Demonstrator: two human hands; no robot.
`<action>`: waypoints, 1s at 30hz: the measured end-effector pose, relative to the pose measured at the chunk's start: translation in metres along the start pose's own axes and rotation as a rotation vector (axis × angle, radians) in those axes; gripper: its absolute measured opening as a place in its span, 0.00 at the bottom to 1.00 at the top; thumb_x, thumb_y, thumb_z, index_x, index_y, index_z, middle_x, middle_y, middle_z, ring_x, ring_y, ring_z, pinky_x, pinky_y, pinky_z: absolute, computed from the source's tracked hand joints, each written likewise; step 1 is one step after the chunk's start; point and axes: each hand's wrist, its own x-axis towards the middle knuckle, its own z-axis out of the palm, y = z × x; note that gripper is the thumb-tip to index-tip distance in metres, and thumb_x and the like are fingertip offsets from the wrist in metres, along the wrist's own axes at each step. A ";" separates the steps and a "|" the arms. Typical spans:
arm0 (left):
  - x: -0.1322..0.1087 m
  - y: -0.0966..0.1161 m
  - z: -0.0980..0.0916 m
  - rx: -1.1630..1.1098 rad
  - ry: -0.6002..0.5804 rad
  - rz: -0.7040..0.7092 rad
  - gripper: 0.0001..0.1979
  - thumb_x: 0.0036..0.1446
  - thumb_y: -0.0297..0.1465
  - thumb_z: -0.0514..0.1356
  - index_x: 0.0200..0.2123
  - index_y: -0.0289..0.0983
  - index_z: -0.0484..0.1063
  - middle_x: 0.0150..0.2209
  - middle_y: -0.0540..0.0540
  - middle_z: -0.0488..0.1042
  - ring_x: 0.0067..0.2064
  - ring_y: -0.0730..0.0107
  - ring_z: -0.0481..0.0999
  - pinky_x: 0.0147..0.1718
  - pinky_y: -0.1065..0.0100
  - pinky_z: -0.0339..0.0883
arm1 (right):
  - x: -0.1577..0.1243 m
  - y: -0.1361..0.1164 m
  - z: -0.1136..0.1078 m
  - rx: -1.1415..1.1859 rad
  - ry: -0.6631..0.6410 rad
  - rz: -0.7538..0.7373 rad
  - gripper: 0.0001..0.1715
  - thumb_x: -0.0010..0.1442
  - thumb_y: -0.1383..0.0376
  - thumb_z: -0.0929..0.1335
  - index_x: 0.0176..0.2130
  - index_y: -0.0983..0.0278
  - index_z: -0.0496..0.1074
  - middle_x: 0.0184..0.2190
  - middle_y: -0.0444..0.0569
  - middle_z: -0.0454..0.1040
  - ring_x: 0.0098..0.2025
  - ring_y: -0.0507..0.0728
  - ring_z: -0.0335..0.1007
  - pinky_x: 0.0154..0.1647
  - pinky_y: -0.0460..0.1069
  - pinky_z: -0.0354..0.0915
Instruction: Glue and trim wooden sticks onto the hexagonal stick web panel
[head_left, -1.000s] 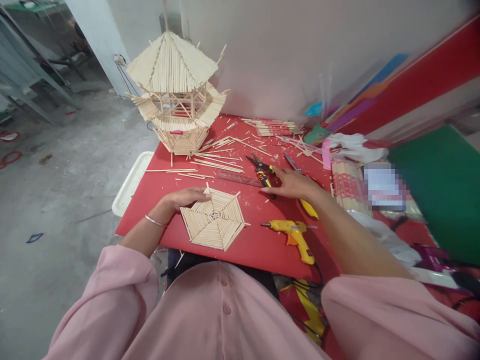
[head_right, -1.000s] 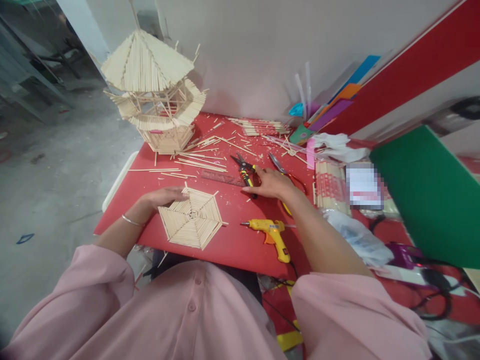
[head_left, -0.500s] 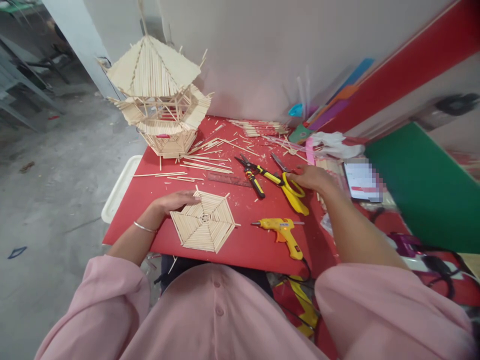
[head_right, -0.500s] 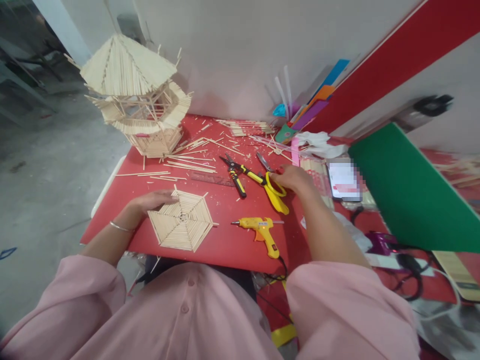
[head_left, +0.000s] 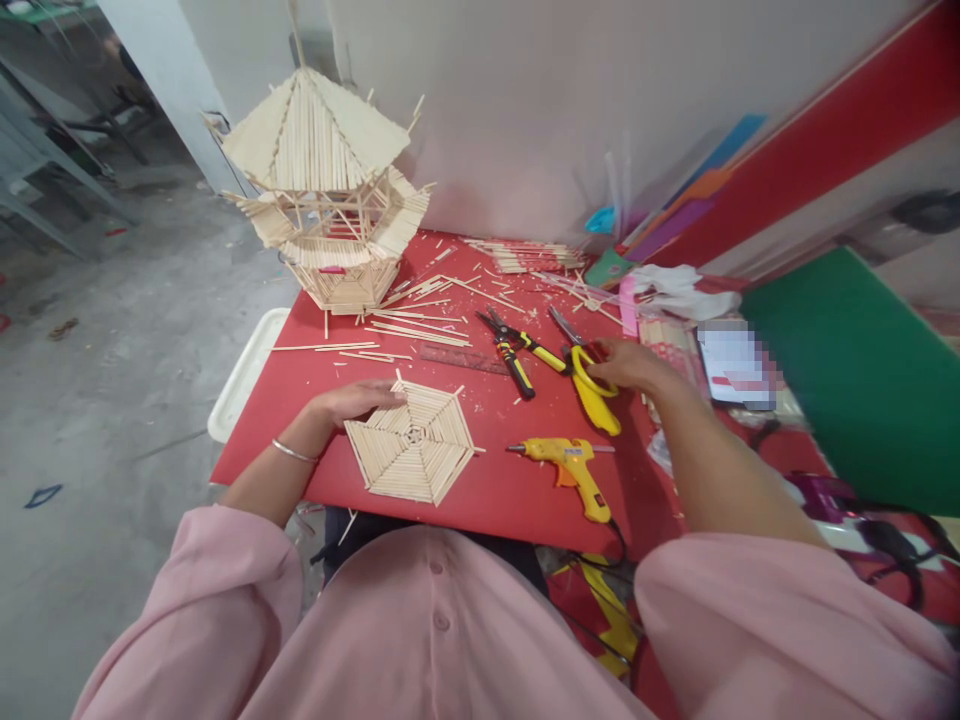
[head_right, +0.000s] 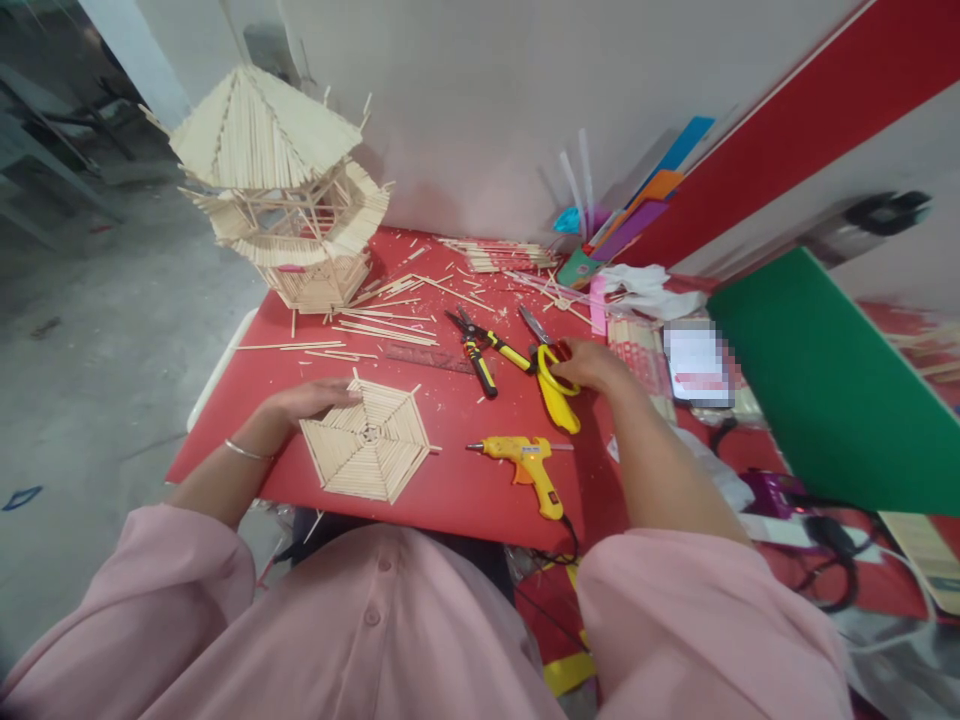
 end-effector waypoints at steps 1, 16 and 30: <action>0.000 0.000 0.000 0.002 -0.002 0.000 0.22 0.52 0.38 0.77 0.46 0.32 0.81 0.40 0.40 0.85 0.38 0.65 0.83 0.39 0.67 0.75 | -0.002 0.000 -0.001 -0.003 0.000 -0.005 0.33 0.64 0.62 0.66 0.66 0.69 0.70 0.58 0.65 0.79 0.51 0.63 0.79 0.45 0.50 0.68; 0.002 -0.003 -0.002 -0.028 -0.006 0.008 0.22 0.52 0.38 0.76 0.46 0.32 0.81 0.40 0.40 0.86 0.38 0.64 0.84 0.36 0.69 0.75 | -0.029 -0.082 0.014 -0.076 0.072 -0.407 0.51 0.63 0.37 0.65 0.72 0.64 0.63 0.63 0.64 0.75 0.62 0.73 0.73 0.61 0.61 0.68; 0.005 -0.009 -0.003 -0.021 -0.035 0.048 0.21 0.54 0.39 0.75 0.46 0.33 0.81 0.40 0.40 0.86 0.39 0.64 0.85 0.37 0.68 0.76 | -0.031 -0.091 0.010 -0.198 0.002 -0.168 0.66 0.51 0.30 0.70 0.71 0.70 0.61 0.59 0.73 0.75 0.58 0.79 0.75 0.53 0.65 0.71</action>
